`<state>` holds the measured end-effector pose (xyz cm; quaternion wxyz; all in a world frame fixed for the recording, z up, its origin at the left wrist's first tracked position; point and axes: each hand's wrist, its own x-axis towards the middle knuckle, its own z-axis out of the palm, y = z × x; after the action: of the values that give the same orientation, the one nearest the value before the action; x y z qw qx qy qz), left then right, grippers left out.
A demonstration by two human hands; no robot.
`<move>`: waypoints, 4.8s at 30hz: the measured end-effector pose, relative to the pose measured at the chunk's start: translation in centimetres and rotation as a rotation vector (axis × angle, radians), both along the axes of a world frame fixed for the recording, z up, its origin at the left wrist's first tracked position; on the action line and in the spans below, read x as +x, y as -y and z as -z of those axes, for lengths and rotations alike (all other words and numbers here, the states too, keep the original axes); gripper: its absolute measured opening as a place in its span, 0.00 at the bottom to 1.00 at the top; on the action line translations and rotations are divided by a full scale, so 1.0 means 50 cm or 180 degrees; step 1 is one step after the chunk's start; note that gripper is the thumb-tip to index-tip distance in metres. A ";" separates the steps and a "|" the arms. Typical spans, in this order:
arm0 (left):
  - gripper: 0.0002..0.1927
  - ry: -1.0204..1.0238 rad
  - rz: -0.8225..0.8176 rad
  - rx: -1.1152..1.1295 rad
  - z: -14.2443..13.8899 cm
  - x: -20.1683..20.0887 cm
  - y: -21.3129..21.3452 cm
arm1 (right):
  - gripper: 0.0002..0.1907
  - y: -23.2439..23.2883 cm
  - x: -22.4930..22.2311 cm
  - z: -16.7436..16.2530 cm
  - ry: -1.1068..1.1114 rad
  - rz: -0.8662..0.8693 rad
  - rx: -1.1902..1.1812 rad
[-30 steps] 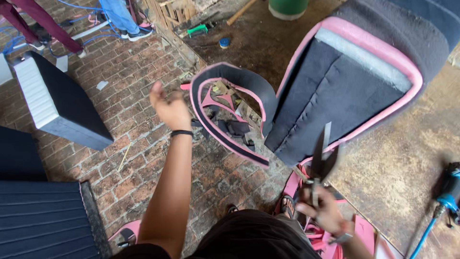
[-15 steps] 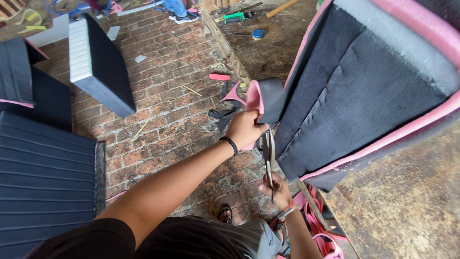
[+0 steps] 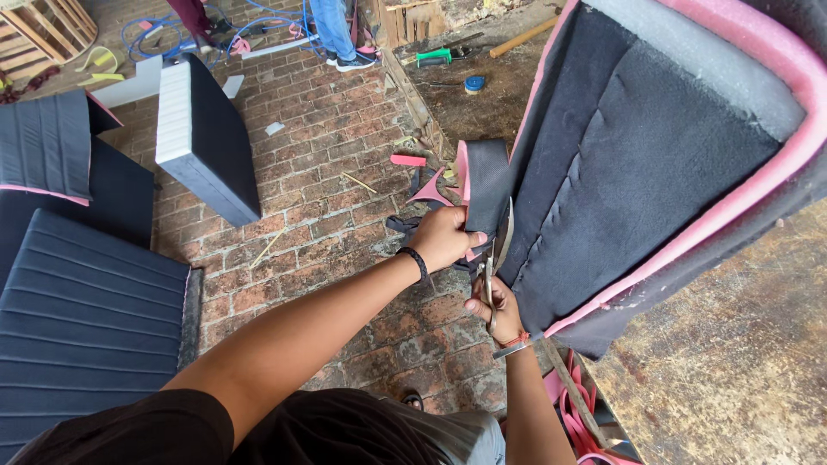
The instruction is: The person stretches a dark quilted fabric cover over a foam-padded seat back on a workbench, smoothing and aligning the fabric by hand. They staple the fabric edge to the frame using a pneumatic staple gun, trim excess fabric with scissors, and continue folding and stapling the remaining edges.
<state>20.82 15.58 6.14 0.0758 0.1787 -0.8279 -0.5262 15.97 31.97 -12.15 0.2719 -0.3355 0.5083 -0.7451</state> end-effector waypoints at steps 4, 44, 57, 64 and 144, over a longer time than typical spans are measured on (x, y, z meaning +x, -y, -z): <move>0.11 -0.0037 -0.0078 -0.0217 0.003 0.004 0.005 | 0.18 0.002 0.005 0.014 -0.0186 0.0256 0.0174; 0.04 -0.0023 -0.0217 0.0838 -0.033 0.102 0.194 | 0.16 -0.058 0.084 -0.242 -0.0312 0.1421 0.0955; 0.05 -0.0223 -0.0234 0.1561 -0.024 0.113 0.283 | 0.18 -0.033 0.112 -0.329 -0.0030 0.1902 0.1308; 0.12 -0.0321 -0.1376 0.2242 -0.002 0.091 0.381 | 0.19 0.085 0.108 -0.310 0.0556 0.1639 0.1676; 0.15 -0.2514 0.2766 0.0757 -0.446 -0.200 0.190 | 0.18 0.011 0.108 -0.799 -0.0824 0.5115 0.0509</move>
<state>10.82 6.07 28.43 0.1351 -0.3781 -0.6697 -0.6247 21.39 31.40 27.78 -0.3830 0.0683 0.6726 -0.6295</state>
